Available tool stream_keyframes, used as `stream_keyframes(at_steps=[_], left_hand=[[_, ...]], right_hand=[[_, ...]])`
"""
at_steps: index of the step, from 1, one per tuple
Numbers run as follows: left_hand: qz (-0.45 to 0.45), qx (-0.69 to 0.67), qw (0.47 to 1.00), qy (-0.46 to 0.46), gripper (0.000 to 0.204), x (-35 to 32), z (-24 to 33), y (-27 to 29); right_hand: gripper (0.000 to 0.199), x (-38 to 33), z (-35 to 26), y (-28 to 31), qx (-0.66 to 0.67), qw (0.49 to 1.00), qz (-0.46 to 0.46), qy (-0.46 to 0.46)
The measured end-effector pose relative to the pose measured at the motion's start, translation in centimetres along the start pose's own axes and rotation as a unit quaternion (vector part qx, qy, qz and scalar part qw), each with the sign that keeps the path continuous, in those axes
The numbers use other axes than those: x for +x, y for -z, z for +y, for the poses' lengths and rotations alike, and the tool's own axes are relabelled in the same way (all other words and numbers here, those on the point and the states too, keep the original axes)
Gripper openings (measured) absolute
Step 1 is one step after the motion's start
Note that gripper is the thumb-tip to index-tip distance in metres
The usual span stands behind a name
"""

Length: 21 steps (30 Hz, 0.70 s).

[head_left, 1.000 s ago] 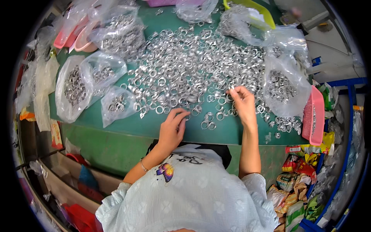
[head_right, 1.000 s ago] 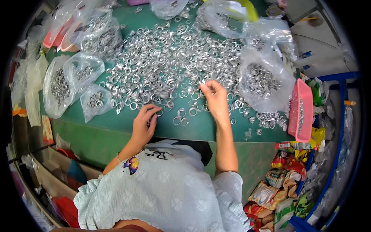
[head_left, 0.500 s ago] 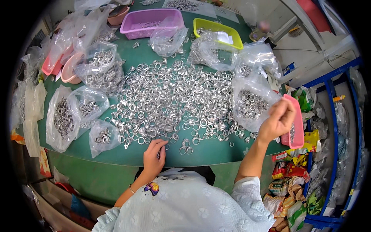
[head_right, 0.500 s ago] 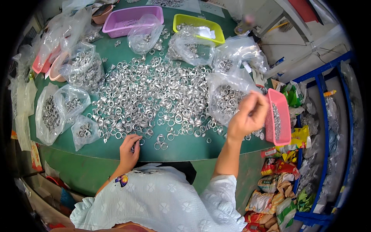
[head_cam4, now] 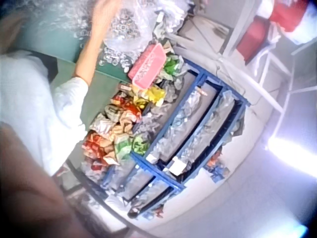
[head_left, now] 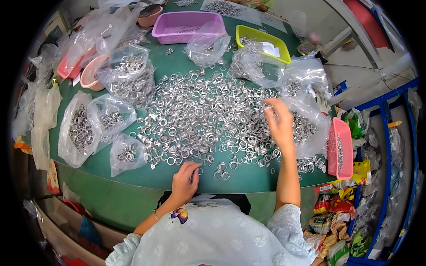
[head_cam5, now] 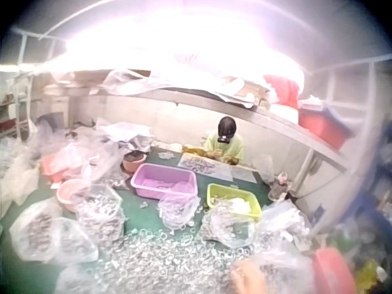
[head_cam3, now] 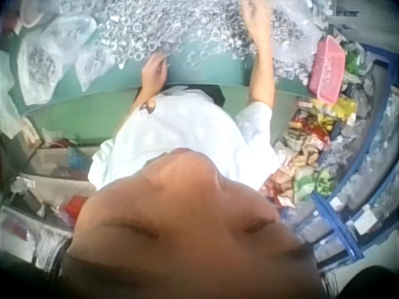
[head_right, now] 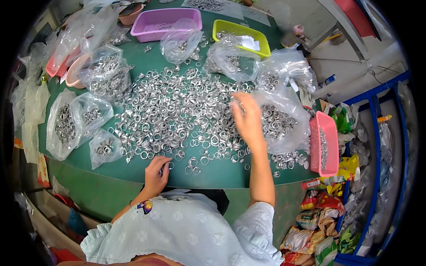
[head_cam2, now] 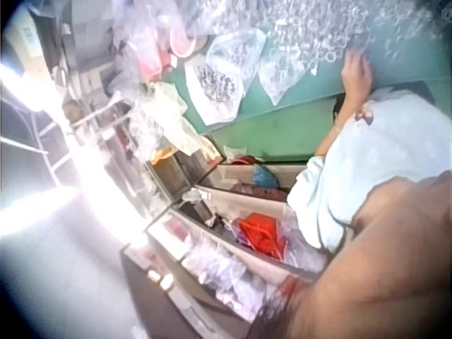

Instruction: The person assembles small metal keychains by hand, picking up individual rings and metal pieces from a large pile on a green table. They link the components together and place the finished assemblies into a plastic bag. The process is repetitive and involves handling many small parts.

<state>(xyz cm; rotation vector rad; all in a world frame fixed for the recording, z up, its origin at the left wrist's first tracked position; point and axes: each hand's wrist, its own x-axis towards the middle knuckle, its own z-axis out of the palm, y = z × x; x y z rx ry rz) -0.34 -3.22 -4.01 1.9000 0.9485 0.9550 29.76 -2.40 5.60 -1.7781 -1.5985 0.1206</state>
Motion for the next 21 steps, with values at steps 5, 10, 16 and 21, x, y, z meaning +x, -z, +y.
stream_keyframes(at_steps=[5,10,16,21], left_hand=[[0.002,-0.008,1.000,-0.021,0.020,0.3,0.0,-0.1],[0.008,-0.007,1.000,-0.024,0.020,0.3,-0.1,-0.1],[-0.007,-0.005,1.000,-0.008,0.019,0.2,0.0,-0.2],[0.002,-0.013,1.000,-0.014,0.019,0.2,-0.2,-0.2]], right_hand=[[0.052,1.6,1.9,-7.8,-0.222,0.973,-0.053,0.026],[0.065,0.2,0.5,-10.4,-0.226,0.966,-0.121,0.039],[0.063,-4.6,-3.7,-9.5,-0.162,0.974,-0.154,0.038],[0.052,-7.9,-5.8,-9.0,-0.122,0.972,-0.187,0.068]])
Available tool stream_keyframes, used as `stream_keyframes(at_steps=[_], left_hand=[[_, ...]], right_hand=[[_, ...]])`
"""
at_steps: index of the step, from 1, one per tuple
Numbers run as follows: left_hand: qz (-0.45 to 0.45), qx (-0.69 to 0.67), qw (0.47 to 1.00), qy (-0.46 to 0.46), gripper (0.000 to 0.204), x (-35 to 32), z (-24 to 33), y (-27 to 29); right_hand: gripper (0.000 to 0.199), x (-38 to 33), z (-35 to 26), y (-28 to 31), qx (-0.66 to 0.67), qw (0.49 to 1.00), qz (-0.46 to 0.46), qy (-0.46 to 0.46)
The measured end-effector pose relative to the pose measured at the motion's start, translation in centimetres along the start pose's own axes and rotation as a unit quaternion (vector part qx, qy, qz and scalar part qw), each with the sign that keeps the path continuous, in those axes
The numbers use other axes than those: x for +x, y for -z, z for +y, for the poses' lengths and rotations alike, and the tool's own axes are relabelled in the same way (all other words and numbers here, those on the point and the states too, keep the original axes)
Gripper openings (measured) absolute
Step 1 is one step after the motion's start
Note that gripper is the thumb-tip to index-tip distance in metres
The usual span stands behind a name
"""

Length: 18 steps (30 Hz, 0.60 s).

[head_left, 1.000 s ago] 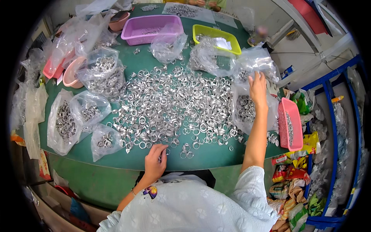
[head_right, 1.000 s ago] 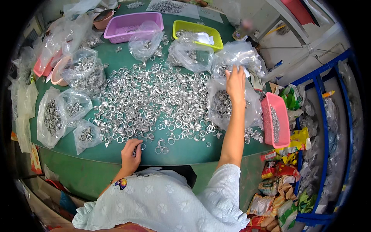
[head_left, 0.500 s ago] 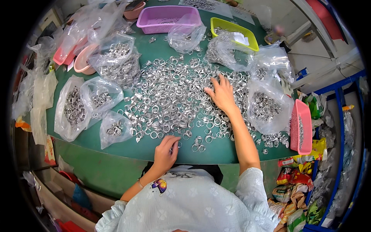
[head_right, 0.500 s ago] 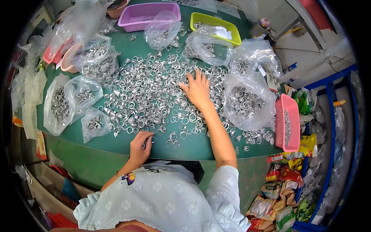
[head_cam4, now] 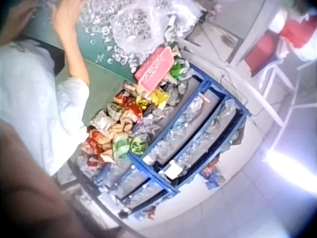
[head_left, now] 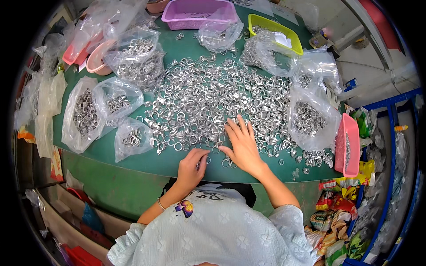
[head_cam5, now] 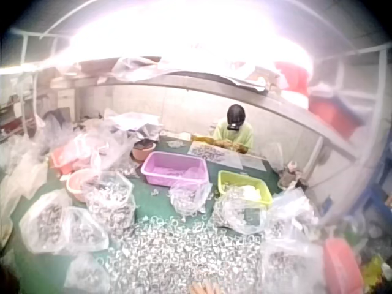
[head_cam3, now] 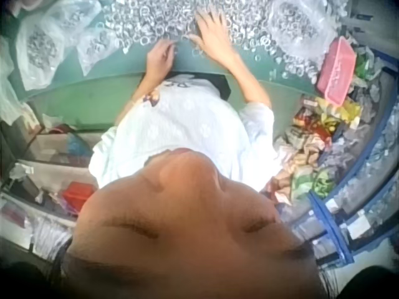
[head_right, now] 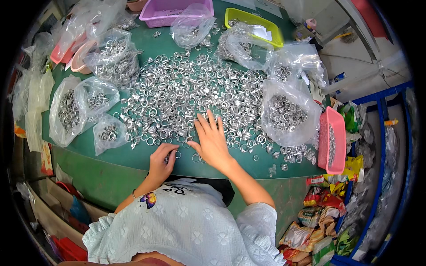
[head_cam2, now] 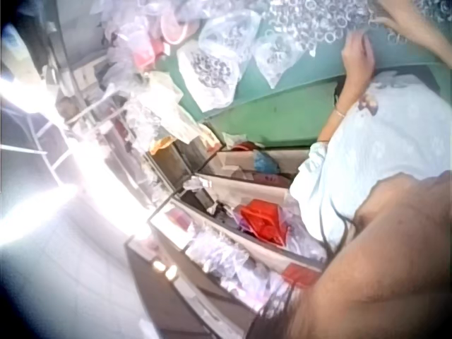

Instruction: The person assembles small metal keychains by hand, picking up individual rings and metal pieces from a large pile on a green table. They link the components together and place the finished assemblies into a plastic bag. The process is repetitive and involves handling many small parts.

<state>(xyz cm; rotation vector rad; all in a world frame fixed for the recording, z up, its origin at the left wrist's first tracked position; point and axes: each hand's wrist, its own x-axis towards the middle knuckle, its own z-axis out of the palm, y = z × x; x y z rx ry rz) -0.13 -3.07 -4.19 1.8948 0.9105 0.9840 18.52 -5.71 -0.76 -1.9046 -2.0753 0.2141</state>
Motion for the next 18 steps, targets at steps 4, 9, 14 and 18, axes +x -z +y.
stream_keyframes(at_steps=[4,9,14,18], left_hand=[[0.004,0.003,1.000,-0.013,0.019,0.0,0.1,0.2],[-0.003,0.009,1.000,-0.016,0.018,0.1,0.1,0.1],[0.016,-0.001,0.999,-0.030,0.018,-0.1,-0.1,0.0],[0.007,0.005,1.000,-0.005,0.018,-0.1,-0.1,0.1]], right_hand=[[0.036,-0.2,2.1,1.8,0.211,0.973,0.072,-0.061],[0.026,5.5,6.5,2.8,0.057,0.970,0.234,-0.033],[0.018,6.4,7.2,1.5,0.004,0.991,0.129,-0.043],[0.020,4.8,6.6,2.0,0.068,0.959,0.267,-0.066]])
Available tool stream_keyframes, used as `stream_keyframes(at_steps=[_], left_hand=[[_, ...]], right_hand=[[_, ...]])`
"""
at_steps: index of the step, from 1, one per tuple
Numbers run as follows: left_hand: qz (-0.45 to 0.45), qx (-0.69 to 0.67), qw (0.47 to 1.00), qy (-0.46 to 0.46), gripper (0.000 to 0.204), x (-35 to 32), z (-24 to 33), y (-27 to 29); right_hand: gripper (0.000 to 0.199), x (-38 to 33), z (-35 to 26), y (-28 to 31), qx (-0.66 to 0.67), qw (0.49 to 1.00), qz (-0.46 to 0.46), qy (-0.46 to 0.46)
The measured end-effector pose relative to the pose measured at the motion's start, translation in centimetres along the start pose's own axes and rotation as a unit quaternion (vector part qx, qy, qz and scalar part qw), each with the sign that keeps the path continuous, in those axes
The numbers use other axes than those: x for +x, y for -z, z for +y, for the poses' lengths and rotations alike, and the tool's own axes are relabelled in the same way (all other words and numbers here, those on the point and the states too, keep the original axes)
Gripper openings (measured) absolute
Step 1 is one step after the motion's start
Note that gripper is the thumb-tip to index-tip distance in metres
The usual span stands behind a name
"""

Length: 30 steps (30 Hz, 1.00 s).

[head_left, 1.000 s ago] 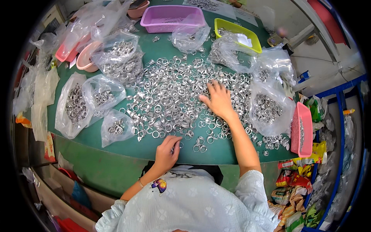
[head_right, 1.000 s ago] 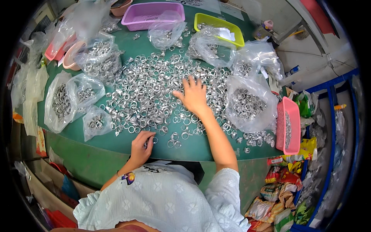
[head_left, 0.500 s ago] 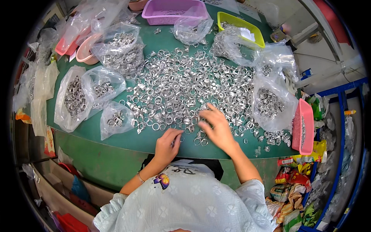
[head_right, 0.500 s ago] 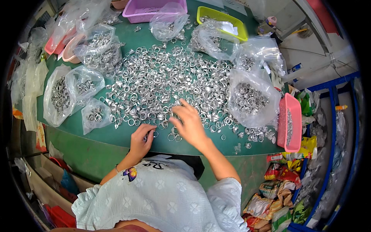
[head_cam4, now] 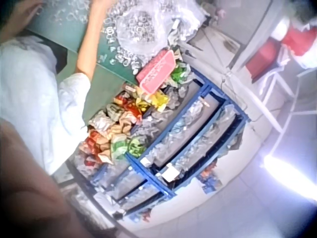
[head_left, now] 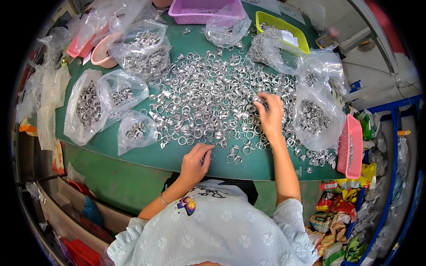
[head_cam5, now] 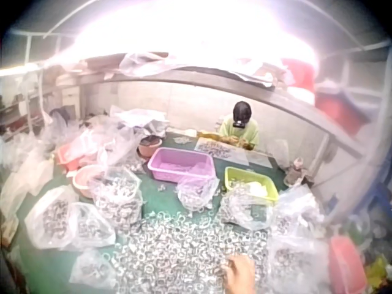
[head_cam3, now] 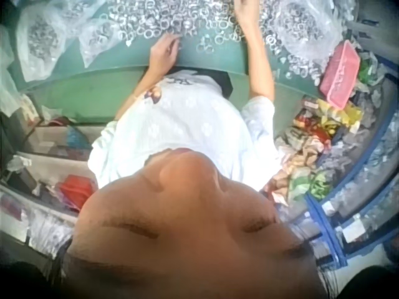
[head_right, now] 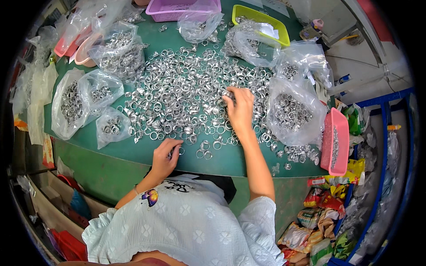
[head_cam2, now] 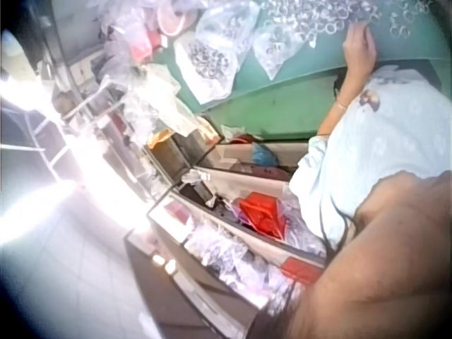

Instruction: The person assembles small metal keychains by hand, picking up individual rings and metal pieces from a large pile on a green table. They link the components together and place the finished assemblies into a plastic bag. The process is repetitive and involves handling many small parts.

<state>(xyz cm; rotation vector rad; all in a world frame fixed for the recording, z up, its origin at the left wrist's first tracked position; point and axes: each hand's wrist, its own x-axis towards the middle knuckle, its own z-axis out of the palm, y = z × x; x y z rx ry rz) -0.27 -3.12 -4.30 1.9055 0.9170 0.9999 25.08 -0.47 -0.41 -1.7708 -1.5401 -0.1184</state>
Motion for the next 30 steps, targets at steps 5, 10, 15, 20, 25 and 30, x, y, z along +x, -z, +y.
stream_keyframes(at_steps=[5,10,15,20,25,30], left_hand=[[-0.012,0.003,1.000,-0.002,0.018,0.0,0.3,0.0],[-0.007,0.005,1.000,-0.001,0.019,0.1,0.2,0.0],[-0.004,0.003,1.000,0.004,0.019,-0.2,0.1,0.1],[0.003,-0.001,1.000,-0.008,0.018,-0.1,0.1,0.0],[-0.005,-0.008,1.000,0.001,0.017,-0.1,0.2,0.1],[-0.001,-0.017,1.000,0.005,0.017,-0.2,0.2,0.0]], right_hand=[[0.020,0.3,-0.7,2.0,0.112,0.989,0.053,-0.079],[0.021,0.6,0.7,2.0,0.183,0.971,-0.003,-0.155],[0.017,0.2,1.4,1.7,0.230,0.945,-0.084,-0.216],[0.024,-0.5,0.6,0.6,0.227,0.941,-0.080,-0.239],[0.024,-1.8,0.3,1.7,0.720,0.589,-0.128,-0.345],[0.017,-1.9,1.3,3.5,0.572,0.738,-0.027,-0.357]])
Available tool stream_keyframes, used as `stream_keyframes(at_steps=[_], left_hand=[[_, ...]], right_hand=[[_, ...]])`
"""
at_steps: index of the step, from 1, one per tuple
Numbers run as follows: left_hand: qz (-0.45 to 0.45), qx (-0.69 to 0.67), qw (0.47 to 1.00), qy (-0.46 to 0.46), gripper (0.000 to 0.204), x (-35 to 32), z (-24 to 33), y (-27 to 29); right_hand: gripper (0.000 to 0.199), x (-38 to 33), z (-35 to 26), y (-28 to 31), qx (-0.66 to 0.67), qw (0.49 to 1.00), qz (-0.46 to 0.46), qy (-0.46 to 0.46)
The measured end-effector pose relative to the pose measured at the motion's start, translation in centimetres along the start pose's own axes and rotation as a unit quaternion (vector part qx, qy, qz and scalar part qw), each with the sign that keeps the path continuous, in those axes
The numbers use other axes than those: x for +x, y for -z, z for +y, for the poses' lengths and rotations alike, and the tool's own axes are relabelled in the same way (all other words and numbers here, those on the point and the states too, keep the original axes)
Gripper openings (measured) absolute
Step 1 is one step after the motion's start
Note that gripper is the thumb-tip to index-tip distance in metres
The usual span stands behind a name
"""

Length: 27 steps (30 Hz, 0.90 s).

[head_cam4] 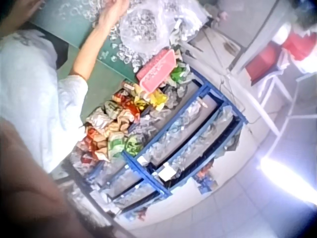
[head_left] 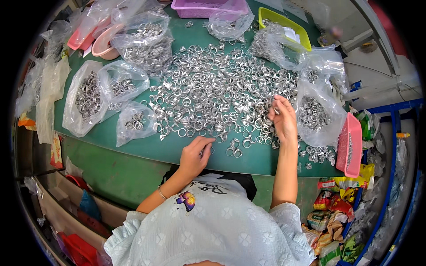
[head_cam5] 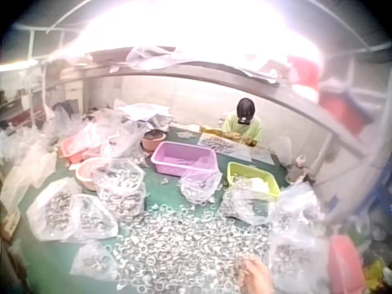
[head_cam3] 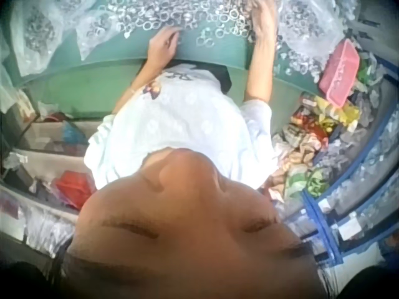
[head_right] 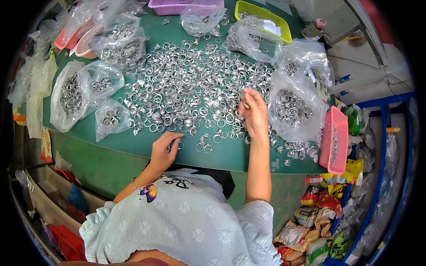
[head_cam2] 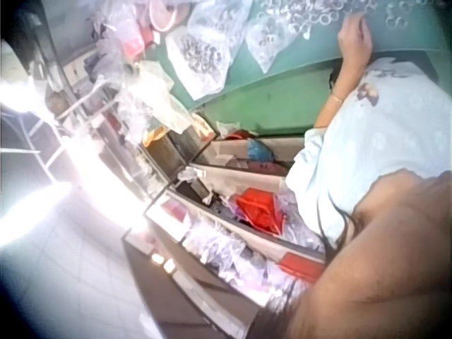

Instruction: The person assembles small metal keychains by hand, picking up individual rings and metal pieces from a large pile on a green table. They link the components together and place the finished assemblies into a plastic bag. The process is repetitive and involves handling many small parts.

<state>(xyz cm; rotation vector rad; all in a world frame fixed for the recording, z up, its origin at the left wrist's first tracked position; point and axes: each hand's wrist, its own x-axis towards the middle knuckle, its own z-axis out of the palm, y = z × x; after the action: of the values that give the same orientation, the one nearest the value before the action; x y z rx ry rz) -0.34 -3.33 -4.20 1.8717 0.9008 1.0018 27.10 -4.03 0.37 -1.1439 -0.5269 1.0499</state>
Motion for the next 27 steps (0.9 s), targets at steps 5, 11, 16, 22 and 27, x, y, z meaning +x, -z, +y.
stream_keyframes(at_steps=[5,11,16,22,27], left_hand=[[-0.004,0.008,1.000,-0.010,0.017,0.1,-0.2,-0.1],[-0.006,0.010,1.000,0.003,0.017,0.1,0.0,-0.1],[-0.006,0.010,1.000,-0.001,0.017,0.0,-0.1,0.0],[-0.004,0.012,1.000,-0.004,0.017,0.0,-0.1,-0.2],[-0.003,0.015,1.000,-0.001,0.017,0.2,0.1,0.0]], right_hand=[[0.022,0.8,1.8,-0.2,-0.676,0.690,0.058,0.251],[0.016,-3.7,5.8,-5.7,-0.686,0.689,-0.043,0.231],[0.012,-4.7,3.0,-5.9,-0.556,0.790,-0.028,0.258],[0.016,0.1,-0.2,-2.2,-0.679,0.707,0.074,0.182],[0.019,2.4,0.2,-3.1,-0.767,0.624,-0.039,0.144]])
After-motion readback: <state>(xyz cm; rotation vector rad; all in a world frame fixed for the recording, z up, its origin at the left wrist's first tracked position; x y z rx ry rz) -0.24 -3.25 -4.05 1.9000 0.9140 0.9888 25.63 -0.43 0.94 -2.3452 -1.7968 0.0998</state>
